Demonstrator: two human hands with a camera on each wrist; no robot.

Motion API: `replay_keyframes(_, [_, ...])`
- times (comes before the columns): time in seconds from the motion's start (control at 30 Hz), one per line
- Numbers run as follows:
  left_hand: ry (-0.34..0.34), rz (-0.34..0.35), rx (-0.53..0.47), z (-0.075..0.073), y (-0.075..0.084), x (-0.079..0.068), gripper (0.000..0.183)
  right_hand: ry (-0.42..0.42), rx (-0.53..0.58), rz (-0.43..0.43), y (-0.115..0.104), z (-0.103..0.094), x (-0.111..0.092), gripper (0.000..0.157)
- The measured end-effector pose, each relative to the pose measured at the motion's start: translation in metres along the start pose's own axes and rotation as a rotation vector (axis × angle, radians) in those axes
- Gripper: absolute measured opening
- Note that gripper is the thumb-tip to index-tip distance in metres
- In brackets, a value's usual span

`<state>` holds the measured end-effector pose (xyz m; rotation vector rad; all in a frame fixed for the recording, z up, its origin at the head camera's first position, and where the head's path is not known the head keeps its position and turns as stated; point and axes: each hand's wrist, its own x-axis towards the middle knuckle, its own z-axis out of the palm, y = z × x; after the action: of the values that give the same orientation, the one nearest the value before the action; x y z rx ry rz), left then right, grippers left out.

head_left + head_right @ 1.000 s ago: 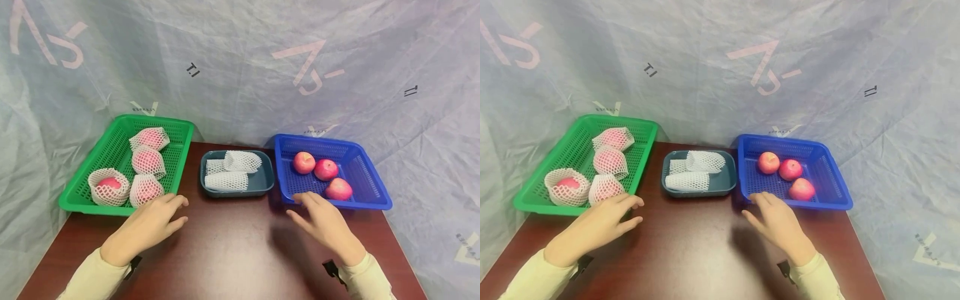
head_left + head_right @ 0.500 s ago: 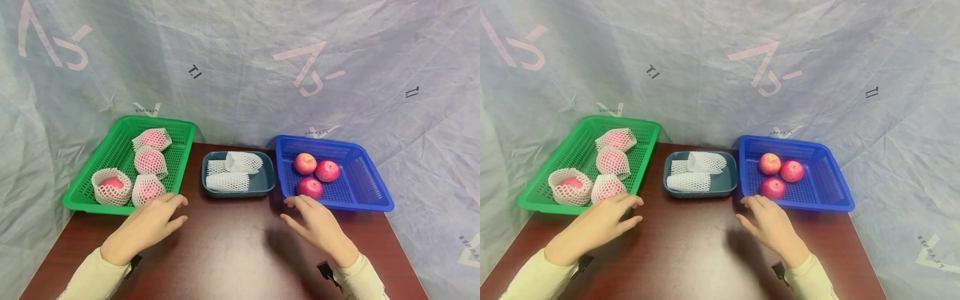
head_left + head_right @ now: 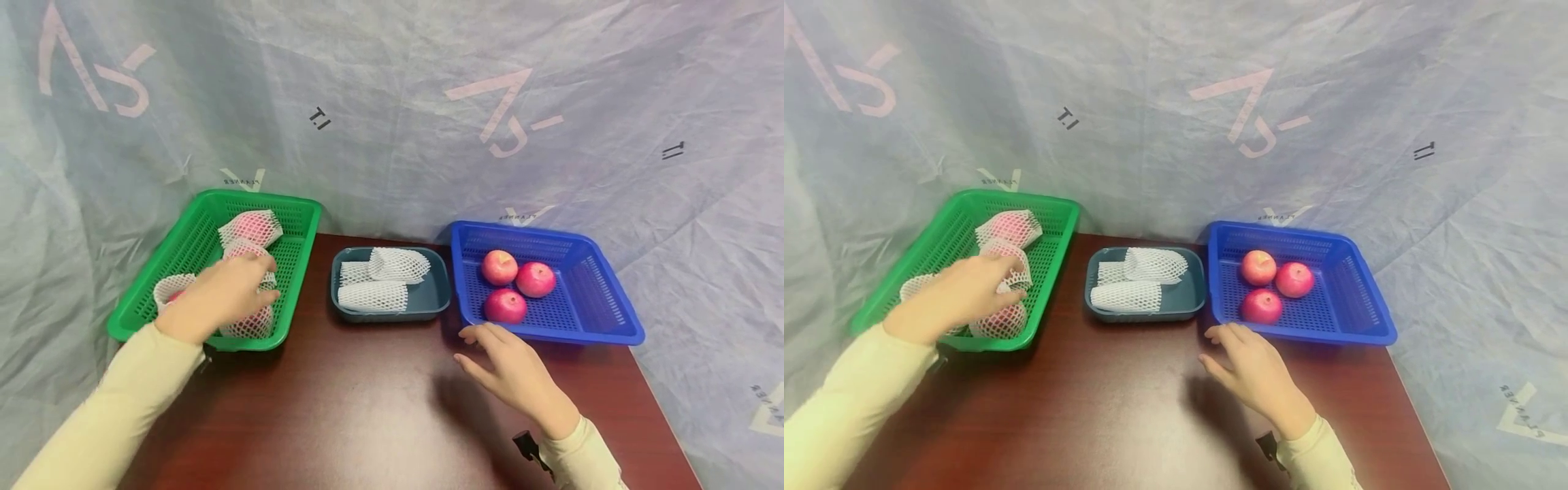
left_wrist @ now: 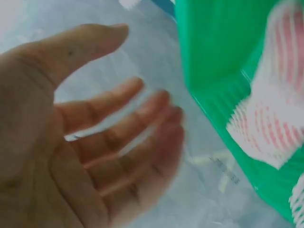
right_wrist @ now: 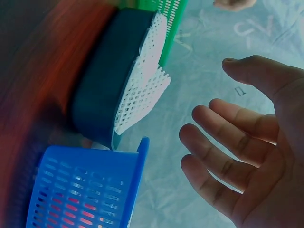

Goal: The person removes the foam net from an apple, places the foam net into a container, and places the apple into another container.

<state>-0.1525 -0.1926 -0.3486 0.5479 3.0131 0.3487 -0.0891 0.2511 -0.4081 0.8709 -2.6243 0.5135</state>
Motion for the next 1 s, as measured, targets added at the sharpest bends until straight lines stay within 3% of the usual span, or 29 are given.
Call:
replay_keyframes(0.17, [-0.176, -0.119, 0.023, -0.011, -0.041, 0.034, 0.042, -0.023, 0.001, 0.018, -0.001, 0.002, -0.004, 0.033])
replay_keyframes(0.37, [-0.330, -0.219, -0.015, -0.006, -0.078, 0.065, 0.040, -0.033, 0.014, 0.028, -0.001, 0.004, -0.007, 0.032])
replay_keyframes(0.6, [-0.351, -0.291, 0.035, 0.007, -0.090, 0.082, 0.063, -0.026, 0.049, 0.019, -0.003, 0.007, -0.010, 0.029])
replay_keyframes(0.83, [-0.430, -0.330, 0.079, 0.026, -0.091, 0.095, 0.080, -0.038, 0.064, 0.035, -0.003, 0.010, -0.011, 0.028])
replay_keyframes(1.0, [-0.392, -0.315, 0.047, 0.034, -0.096, 0.098, 0.078, -0.042, 0.063, 0.035, -0.002, 0.010, -0.012, 0.026])
